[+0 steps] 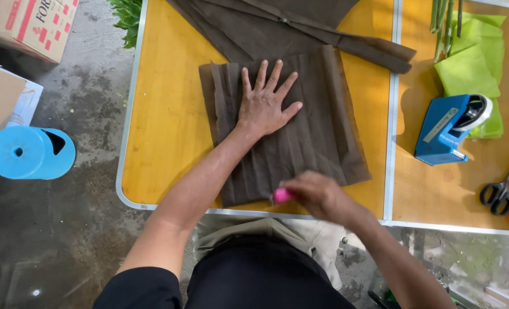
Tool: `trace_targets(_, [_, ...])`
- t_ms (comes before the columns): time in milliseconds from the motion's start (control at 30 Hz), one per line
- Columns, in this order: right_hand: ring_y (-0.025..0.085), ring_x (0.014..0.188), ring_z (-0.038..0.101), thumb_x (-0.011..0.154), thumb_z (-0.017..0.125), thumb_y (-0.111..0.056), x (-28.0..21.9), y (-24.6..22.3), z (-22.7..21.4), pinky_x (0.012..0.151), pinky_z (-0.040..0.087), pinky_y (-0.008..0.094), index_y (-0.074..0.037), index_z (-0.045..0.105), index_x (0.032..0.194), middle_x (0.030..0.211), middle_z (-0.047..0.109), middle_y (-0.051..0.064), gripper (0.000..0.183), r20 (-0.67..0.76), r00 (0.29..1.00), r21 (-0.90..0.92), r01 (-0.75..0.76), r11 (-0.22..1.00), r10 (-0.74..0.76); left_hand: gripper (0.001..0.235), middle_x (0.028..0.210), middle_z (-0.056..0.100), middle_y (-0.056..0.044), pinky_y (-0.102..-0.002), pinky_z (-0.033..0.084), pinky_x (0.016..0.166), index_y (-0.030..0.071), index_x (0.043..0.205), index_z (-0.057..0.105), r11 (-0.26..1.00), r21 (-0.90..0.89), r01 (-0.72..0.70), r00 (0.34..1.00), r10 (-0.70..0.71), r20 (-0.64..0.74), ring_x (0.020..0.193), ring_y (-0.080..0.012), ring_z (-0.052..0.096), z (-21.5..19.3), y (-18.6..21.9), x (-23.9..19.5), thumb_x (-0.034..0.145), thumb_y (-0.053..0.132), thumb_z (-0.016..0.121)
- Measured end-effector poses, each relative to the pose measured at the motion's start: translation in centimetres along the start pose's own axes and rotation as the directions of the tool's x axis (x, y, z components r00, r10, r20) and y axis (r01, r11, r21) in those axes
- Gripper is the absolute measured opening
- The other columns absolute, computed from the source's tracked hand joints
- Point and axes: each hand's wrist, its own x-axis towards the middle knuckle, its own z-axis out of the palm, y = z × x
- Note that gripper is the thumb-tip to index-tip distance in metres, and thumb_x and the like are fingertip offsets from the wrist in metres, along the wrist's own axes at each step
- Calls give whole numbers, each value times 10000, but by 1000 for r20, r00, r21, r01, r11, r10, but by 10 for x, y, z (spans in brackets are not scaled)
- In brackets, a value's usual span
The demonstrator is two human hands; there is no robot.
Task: Folding and stapling brown decorative paper to prepare wraps for floral arrangements.
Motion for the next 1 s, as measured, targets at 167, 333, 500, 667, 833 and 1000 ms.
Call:
trace_targets(167, [268, 904, 637, 1002, 642, -69, 40, 44, -26, 792, 524, 390, -9, 631, 1303, 1021, 676, 127, 306, 24, 999, -258, -39, 965, 46, 746, 1707, 142, -88, -728, 39, 1187, 310, 1633, 248, 997, 83, -8, 1000, 6, 19, 1562, -384, 90, 0, 2, 1, 1005, 706, 322])
trace_targets(333, [329, 919, 683, 1009, 639, -271, 29, 63, 14, 826, 543, 435, -82, 676, 1285, 1011, 699, 103, 337, -84, 996, -334, -10, 943, -19, 743, 1688, 278, -132, -769, 72, 1174, 313, 1604, 389, 999, 45, -31, 993, 36, -111, 1555, -435, 176, 13, -6, 2, 992, 734, 408])
trace_targets(500, [217, 784, 691, 815, 803, -228, -3, 19, 64, 676, 551, 314, -161, 725, 1227, 933, 708, -3, 425, -358, 925, -408, -280, 869, 130, 723, 1669, 321, -144, -772, 99, 1168, 284, 1577, 447, 999, 5, -38, 992, 38, -123, 1535, -442, 239, 4, 0, 1, 982, 695, 469])
trace_targets(667, [322, 795, 667, 842, 783, -127, 27, 10, 63, 691, 535, 407, -58, 699, 1222, 872, 670, 122, 395, -571, 775, -357, -531, 768, 270, 730, 1675, 314, -138, -776, 84, 1167, 291, 1580, 446, 999, 2, -50, 994, 50, -97, 1541, -433, 225, 9, 0, 2, 981, 708, 455])
trace_targets(833, [357, 876, 658, 841, 780, -124, -3, 27, 42, 772, 535, 465, -76, 685, 1247, 944, 681, 161, 420, -690, 679, -389, -640, 662, 251, 727, 1684, 292, -148, -778, 44, 1158, 271, 1598, 430, 998, -25, -58, 993, 55, -108, 1549, -439, 191, 9, -3, 3, 1009, 697, 429])
trace_targets(1000, [488, 928, 645, 904, 759, 34, -42, 17, -9, 749, 561, 538, 70, 670, 1226, 1009, 667, 289, 336, -834, 432, -166, -789, 591, 342, 717, 1694, 261, -141, -777, 34, 1160, 278, 1609, 405, 998, -40, -47, 995, 44, -84, 1556, -435, 167, 7, -3, 2, 1027, 697, 405])
